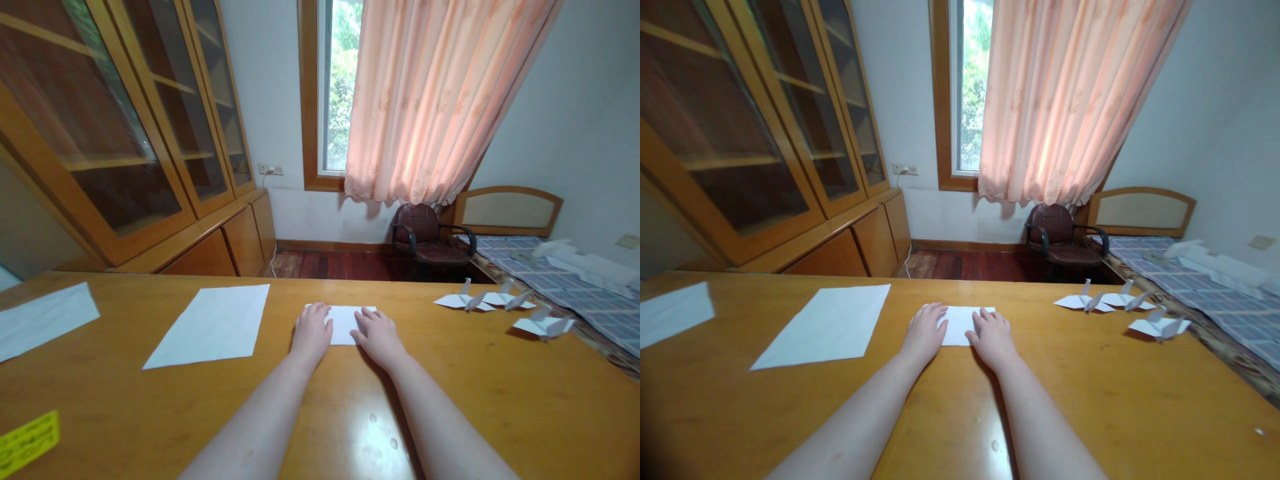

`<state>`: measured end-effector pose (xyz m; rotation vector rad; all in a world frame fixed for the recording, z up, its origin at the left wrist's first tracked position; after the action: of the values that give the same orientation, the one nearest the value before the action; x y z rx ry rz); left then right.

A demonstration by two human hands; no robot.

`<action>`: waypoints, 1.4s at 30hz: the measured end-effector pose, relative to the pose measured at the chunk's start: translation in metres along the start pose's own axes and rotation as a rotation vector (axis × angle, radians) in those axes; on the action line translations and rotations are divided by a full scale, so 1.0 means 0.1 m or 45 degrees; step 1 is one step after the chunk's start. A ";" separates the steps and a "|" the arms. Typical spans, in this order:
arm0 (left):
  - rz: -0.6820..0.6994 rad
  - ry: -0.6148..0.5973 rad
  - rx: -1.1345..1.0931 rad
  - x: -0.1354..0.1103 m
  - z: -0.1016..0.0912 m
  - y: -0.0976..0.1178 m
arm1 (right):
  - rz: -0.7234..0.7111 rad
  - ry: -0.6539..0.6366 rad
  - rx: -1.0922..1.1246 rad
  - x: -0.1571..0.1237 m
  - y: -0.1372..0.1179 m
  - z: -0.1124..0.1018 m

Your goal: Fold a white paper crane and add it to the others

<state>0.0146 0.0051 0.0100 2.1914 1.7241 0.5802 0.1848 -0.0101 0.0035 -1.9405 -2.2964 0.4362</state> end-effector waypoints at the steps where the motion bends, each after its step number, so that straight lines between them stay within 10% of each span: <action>1: 0.045 -0.032 -0.016 0.00 0.01 0.01 | -0.010 0.001 -0.001 0.00 -0.01 0.00; 10: 0.352 -0.553 0.166 -0.11 0.16 0.11 | 0.064 -0.086 0.010 0.02 0.00 0.02; 30: -0.544 -0.242 0.408 -0.05 0.11 -0.20 | 0.086 -0.089 0.079 0.04 0.04 0.06; 42: -0.552 -0.194 0.404 -0.01 0.12 -0.21 | 0.090 -0.065 0.109 0.05 0.06 0.07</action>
<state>0.0027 0.0091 -0.0106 1.8865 2.2316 0.0331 0.1878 -0.0054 -0.0051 -1.9971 -2.2051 0.5873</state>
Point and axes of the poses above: each hand's wrist, its own x-axis towards the middle knuckle, its own z-axis out of the palm, y = z × x, the point moved 3 cm from there along x, towards the middle knuckle, and after that the axes turned 9 degrees about -y, right-handed, at the moved point
